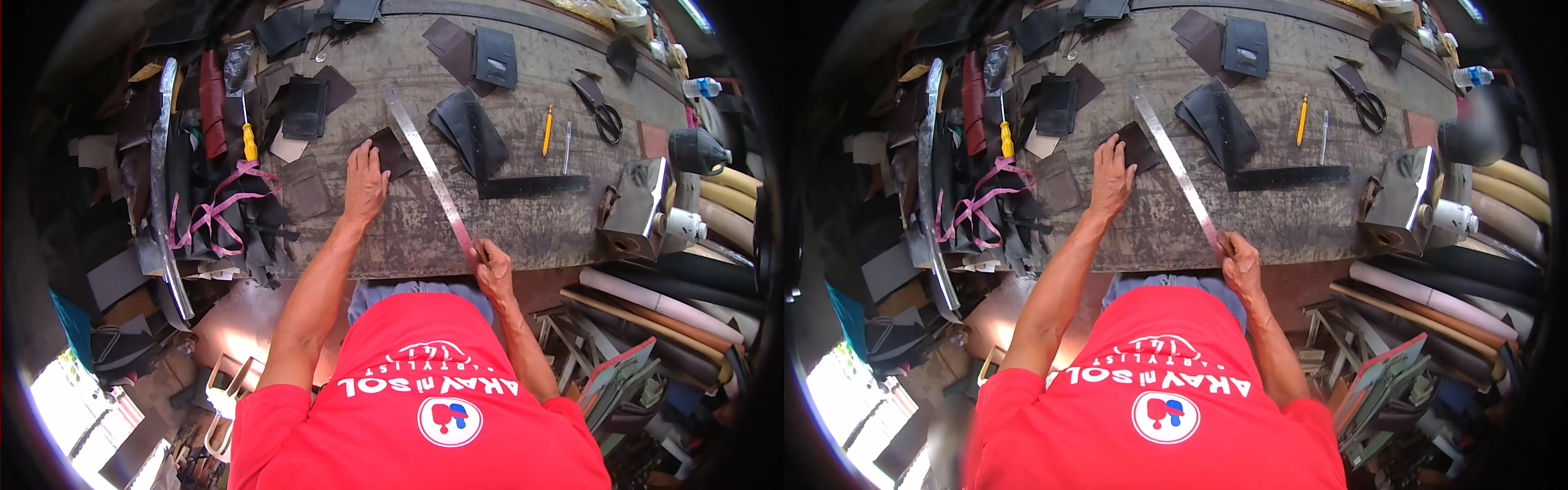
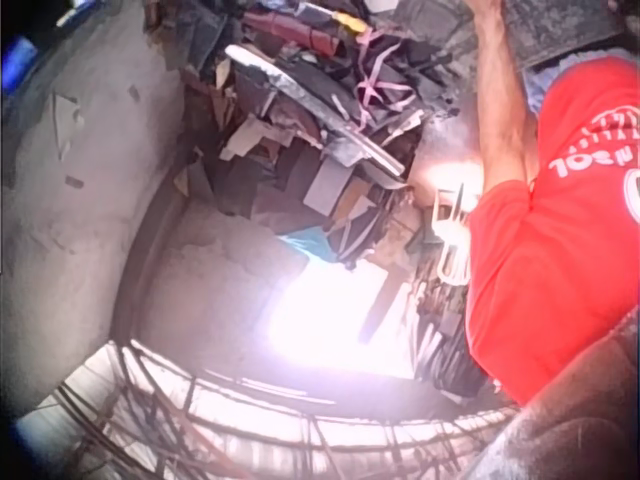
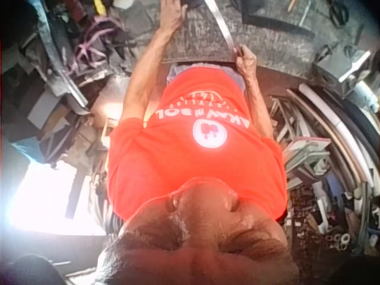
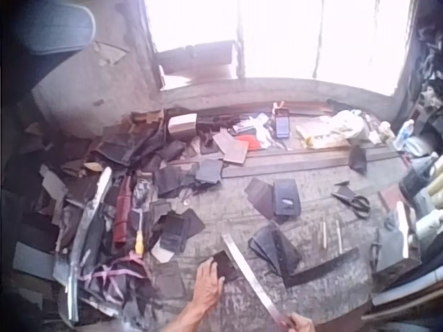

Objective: The person is sorting through and organizing pieces of leather material on a workshop table for a leather goods project.

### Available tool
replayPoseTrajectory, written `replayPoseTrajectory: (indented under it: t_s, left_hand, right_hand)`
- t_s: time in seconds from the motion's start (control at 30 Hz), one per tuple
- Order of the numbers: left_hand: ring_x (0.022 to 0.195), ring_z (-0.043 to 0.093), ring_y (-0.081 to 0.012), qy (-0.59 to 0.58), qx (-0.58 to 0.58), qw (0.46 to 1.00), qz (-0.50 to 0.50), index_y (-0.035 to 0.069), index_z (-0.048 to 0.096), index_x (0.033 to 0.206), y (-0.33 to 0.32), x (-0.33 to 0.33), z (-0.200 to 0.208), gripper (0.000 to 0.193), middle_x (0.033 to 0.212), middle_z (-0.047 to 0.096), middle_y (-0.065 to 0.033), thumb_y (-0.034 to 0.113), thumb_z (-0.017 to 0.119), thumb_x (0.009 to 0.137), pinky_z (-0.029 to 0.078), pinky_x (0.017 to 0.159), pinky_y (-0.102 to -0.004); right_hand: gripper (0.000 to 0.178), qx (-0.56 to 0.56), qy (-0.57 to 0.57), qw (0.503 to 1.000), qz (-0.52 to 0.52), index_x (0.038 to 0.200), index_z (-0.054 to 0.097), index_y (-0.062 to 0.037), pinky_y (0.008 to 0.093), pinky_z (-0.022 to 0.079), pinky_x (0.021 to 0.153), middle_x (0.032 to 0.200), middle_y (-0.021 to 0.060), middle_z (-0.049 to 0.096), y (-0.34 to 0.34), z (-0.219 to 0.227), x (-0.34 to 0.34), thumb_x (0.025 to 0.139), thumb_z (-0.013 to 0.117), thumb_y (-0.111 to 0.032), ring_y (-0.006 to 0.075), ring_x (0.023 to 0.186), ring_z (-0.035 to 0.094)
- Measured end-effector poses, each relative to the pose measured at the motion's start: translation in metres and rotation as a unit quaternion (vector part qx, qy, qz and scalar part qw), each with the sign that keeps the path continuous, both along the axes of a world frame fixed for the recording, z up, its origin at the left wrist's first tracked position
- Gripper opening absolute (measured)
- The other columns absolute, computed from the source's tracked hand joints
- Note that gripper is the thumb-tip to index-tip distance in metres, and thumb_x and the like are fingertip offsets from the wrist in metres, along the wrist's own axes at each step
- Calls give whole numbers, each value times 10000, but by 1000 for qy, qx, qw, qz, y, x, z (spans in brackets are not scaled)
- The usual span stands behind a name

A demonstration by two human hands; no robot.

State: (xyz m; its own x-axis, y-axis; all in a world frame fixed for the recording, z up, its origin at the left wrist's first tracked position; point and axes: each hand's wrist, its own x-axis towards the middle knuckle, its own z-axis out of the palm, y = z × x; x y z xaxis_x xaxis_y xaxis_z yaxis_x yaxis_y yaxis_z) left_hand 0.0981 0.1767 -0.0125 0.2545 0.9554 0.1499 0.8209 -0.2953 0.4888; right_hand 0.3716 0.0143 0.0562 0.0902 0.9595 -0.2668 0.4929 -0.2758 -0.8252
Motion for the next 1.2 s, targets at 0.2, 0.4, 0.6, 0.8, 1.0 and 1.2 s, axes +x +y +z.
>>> replayPoseTrajectory:
  t_s: [0.2, 0.4, 0.6, 0.8, 1.0, 1.2]
  left_hand:
    - [1320, 401, -431, -12, 14, 1000, -10, -61, 468, 1307, 1, 0, -2, 539, 1460, 404, -233, 54, 730, 850, 360, 1115, -484]
    - [1317, 401, -431, -13, 5, 1000, -15, -40, 472, 1271, 2, -1, -3, 502, 1461, 404, -231, 51, 730, 850, 356, 1115, -484]
    - [1329, 390, -431, 2, 0, 1000, -18, -51, 441, 1331, 2, -2, -1, 570, 1457, 397, -236, 78, 724, 854, 358, 1130, -482]
    - [1325, 392, -416, 9, -13, 1000, -13, -26, 437, 1372, 2, -1, -1, 575, 1471, 397, -208, 69, 713, 876, 353, 1123, -485]
    - [1331, 383, -401, 29, -18, 999, -14, 1, 461, 1406, 1, -1, 0, 564, 1484, 391, -179, 88, 699, 902, 373, 1117, -478]
    - [1342, 371, -390, 44, -29, 998, -18, 8, 471, 1427, 0, -1, 1, 566, 1505, 378, -164, 100, 691, 914, 383, 1120, -473]
  right_hand:
    - [109, -59, 55, 997, 3, 933, 608, -3, 363, 446, 603, 710, 184, 478, -37, -21, -9, 826, 614, -19, 341, 619, 456]
    - [866, -68, -219, 961, 157, 1535, 434, -244, 472, 531, 653, 860, 128, 581, -54, -2, -18, 764, 744, 1, 363, 747, 646]
    - [930, -105, -202, 959, 169, 1580, 339, -310, 481, 534, 655, 857, 127, 536, -70, -10, -14, 789, 744, -35, 355, 754, 636]
    - [881, -85, -136, 979, 121, 1568, 355, -334, 480, 520, 647, 861, 118, 509, -72, -11, -17, 823, 702, -17, 349, 732, 618]
    - [891, -99, -108, 983, 108, 1566, 373, -292, 470, 522, 655, 862, 112, 508, -76, -18, -14, 791, 669, 35, 348, 737, 616]
    - [904, -93, -110, 984, 106, 1561, 388, -267, 465, 525, 658, 881, 116, 520, -78, -24, -11, 757, 655, 48, 350, 737, 614]
